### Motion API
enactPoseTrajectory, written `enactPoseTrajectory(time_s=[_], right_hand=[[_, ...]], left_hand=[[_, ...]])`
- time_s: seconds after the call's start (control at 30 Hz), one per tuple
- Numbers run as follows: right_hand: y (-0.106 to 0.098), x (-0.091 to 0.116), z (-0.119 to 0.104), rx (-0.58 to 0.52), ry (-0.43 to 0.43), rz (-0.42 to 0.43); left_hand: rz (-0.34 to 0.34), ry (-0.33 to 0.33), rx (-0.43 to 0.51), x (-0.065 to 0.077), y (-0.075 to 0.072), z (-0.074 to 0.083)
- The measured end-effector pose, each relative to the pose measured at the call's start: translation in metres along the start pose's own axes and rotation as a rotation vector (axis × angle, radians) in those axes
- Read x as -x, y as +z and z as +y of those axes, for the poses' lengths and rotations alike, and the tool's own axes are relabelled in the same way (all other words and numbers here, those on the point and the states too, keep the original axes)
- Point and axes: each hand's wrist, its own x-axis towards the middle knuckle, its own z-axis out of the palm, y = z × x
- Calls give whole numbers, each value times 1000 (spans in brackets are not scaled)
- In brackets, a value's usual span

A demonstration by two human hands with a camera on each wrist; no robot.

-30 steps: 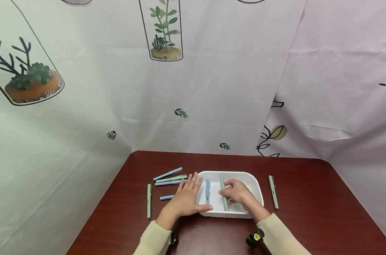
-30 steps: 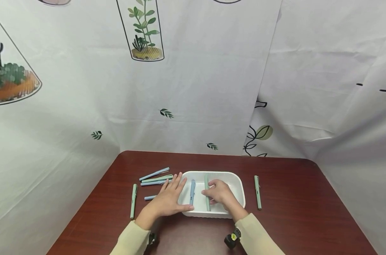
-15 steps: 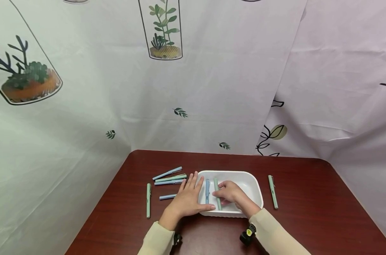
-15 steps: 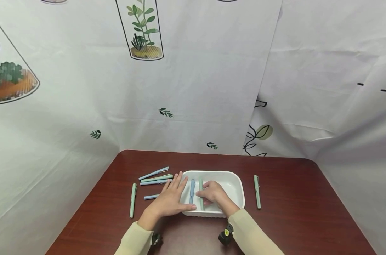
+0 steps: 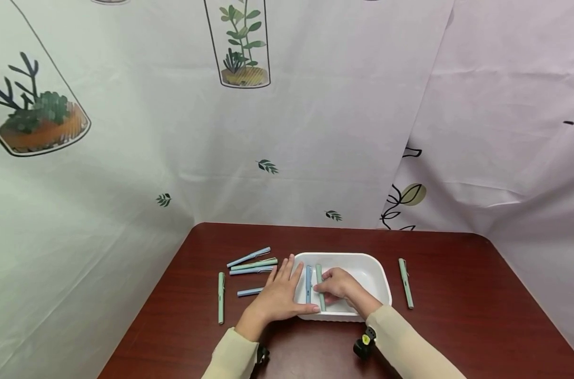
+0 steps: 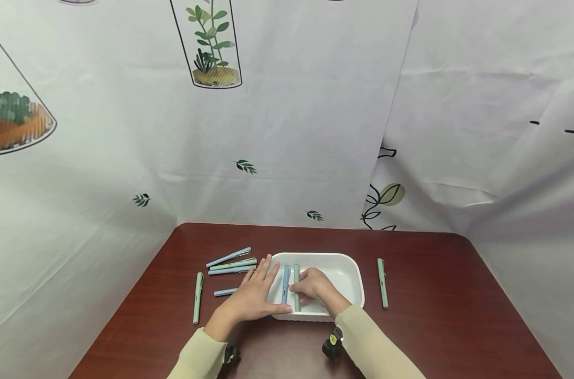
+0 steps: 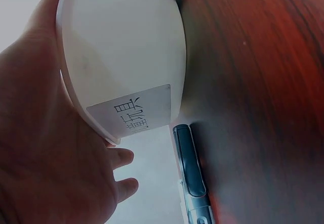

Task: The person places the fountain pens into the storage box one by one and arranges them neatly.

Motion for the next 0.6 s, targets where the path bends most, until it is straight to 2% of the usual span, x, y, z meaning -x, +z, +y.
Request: enactPoseTrajectory(time_s=[0.27, 0.6], right_hand=[[6, -4, -1, 35, -7, 12], [10, -1, -1, 39, -30, 15]], left_hand=[[-7, -9, 7, 0, 0, 1], [-1, 13, 33, 2, -2, 0]])
